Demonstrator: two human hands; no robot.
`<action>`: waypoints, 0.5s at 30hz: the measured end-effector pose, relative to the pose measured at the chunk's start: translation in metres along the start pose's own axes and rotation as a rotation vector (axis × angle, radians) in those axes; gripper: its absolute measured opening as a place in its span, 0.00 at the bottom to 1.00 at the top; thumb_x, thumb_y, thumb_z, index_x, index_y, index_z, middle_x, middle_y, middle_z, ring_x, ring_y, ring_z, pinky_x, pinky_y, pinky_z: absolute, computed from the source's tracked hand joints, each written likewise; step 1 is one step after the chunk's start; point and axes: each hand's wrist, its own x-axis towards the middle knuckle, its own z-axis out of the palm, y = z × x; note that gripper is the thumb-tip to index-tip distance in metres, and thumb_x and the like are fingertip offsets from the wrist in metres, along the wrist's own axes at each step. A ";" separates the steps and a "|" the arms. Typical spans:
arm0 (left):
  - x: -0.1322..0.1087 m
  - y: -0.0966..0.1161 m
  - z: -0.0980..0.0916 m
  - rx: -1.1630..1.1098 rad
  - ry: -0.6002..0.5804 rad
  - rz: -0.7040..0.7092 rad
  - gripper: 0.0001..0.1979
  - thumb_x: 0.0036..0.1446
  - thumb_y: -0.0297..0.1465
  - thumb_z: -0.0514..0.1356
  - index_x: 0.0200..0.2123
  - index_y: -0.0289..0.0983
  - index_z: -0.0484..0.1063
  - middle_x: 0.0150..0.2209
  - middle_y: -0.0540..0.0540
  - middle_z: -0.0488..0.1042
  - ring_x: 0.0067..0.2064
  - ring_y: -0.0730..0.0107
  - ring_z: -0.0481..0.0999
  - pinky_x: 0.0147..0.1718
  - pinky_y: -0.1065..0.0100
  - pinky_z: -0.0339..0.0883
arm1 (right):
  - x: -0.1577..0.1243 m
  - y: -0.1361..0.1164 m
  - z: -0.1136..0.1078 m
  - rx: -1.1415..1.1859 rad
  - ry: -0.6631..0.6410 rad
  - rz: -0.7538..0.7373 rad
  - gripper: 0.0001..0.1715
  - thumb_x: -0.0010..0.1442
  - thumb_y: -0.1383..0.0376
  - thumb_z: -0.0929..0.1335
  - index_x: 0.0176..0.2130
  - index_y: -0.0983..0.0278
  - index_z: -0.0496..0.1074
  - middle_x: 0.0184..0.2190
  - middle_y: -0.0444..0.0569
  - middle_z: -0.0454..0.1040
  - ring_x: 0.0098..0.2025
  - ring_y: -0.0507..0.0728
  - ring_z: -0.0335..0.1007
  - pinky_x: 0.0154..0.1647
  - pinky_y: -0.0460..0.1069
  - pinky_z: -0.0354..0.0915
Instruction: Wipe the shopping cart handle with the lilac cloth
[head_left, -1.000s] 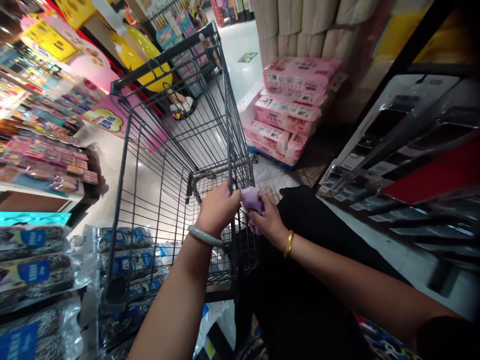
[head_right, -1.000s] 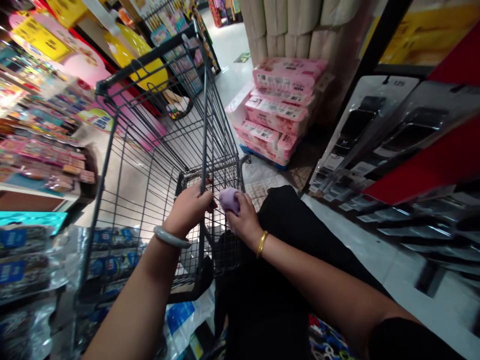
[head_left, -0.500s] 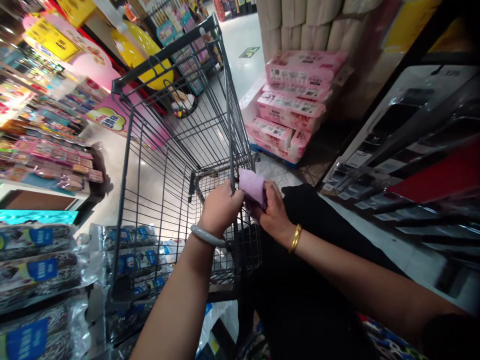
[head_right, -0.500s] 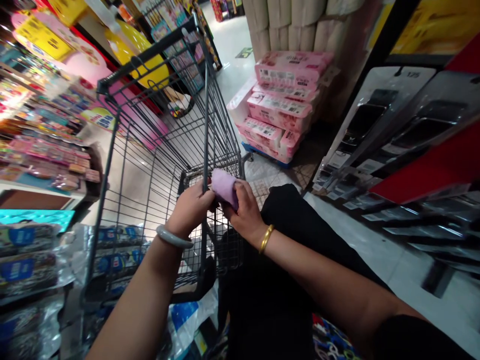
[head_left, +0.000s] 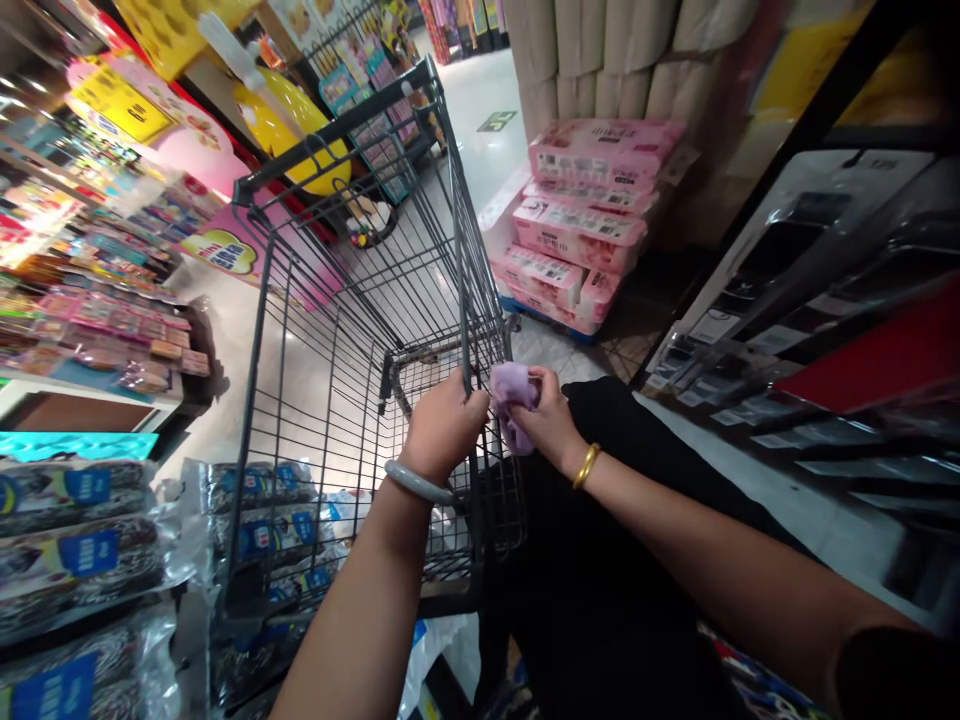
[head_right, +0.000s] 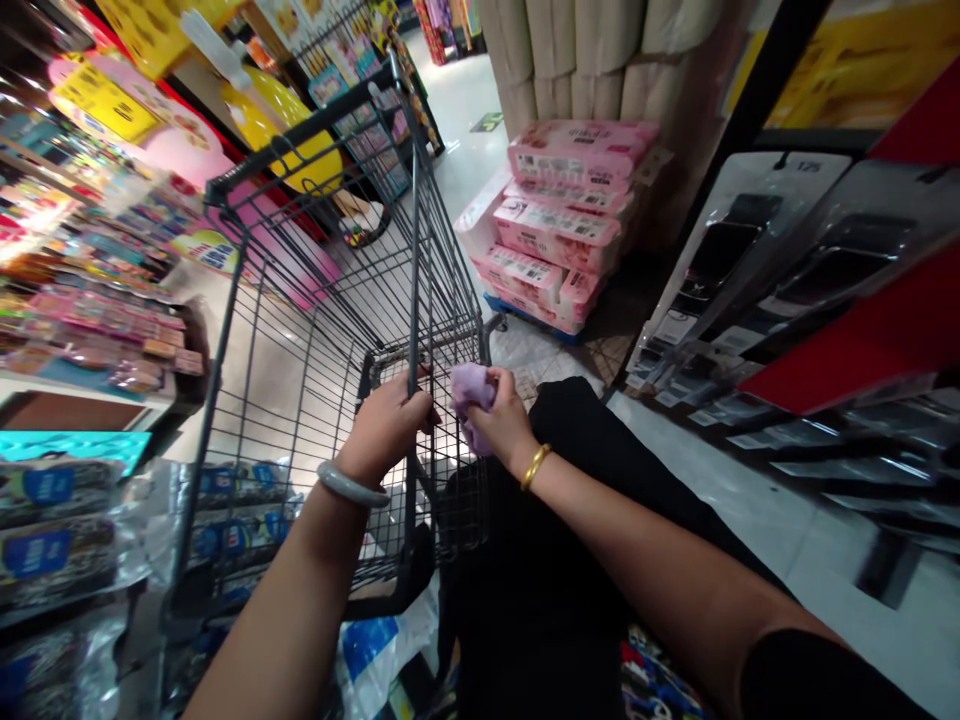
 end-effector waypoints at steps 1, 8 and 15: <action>0.000 0.000 0.000 -0.006 -0.010 -0.004 0.20 0.60 0.33 0.50 0.52 0.38 0.72 0.38 0.43 0.81 0.39 0.59 0.80 0.37 0.63 0.69 | 0.000 0.001 -0.001 0.022 -0.007 0.029 0.36 0.53 0.62 0.72 0.58 0.60 0.61 0.44 0.51 0.77 0.40 0.60 0.77 0.43 0.55 0.74; -0.001 0.003 -0.003 0.026 -0.002 0.012 0.17 0.61 0.36 0.49 0.44 0.38 0.74 0.37 0.43 0.81 0.38 0.57 0.80 0.36 0.62 0.68 | 0.013 -0.020 -0.003 0.002 -0.080 -0.468 0.32 0.61 0.71 0.65 0.63 0.56 0.64 0.61 0.51 0.70 0.64 0.60 0.65 0.67 0.60 0.62; -0.001 0.001 -0.001 0.027 -0.011 0.002 0.17 0.59 0.34 0.50 0.47 0.38 0.73 0.37 0.43 0.81 0.38 0.58 0.80 0.35 0.63 0.68 | 0.011 -0.019 0.003 0.021 -0.013 -0.346 0.28 0.61 0.73 0.65 0.59 0.55 0.68 0.56 0.50 0.73 0.60 0.60 0.68 0.65 0.61 0.65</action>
